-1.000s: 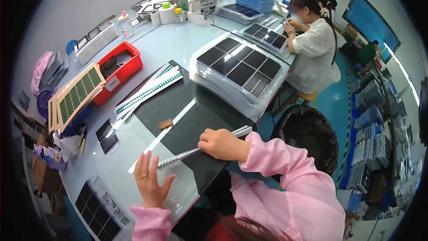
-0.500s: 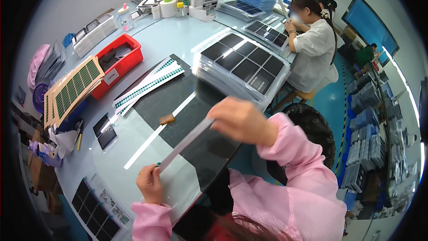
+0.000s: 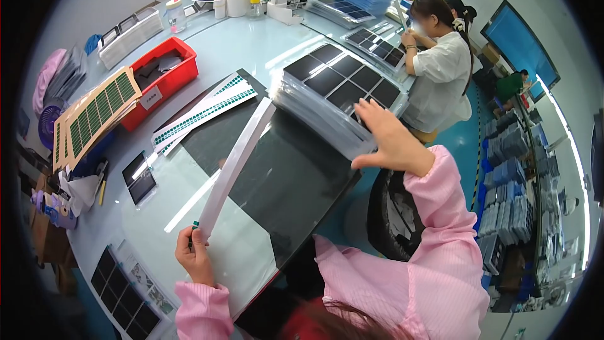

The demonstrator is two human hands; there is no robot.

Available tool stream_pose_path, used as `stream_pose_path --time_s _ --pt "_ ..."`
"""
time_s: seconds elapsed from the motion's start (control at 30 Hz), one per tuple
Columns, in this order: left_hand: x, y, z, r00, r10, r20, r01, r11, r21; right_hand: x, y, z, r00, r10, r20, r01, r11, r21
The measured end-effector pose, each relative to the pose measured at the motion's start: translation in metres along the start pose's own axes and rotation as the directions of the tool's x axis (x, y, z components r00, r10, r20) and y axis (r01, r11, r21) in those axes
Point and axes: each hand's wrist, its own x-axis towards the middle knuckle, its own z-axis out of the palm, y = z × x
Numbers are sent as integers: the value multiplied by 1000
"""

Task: The recorder is applying adhesive strips and assembling solar panel components at a factory workstation.

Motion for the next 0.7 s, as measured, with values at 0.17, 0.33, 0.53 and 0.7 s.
stream_pose_path --time_s 0.17,0.33,0.53,0.7 --pt "1 5 5 1000 8 4 -8 1000 -2 3 0 22 993 48 -106 -70 975 -210" --pt "0 5 3 1000 11 -3 -11 1000 16 6 12 20 973 14 -230 -40 993 -107" --pt "0 2 0 1000 15 -24 -15 1000 -2 13 26 9 893 160 -422 -48 963 264" --pt "6 1 3 998 9 -68 -10 1000 -8 -1 52 32 872 -56 -487 79 996 28"
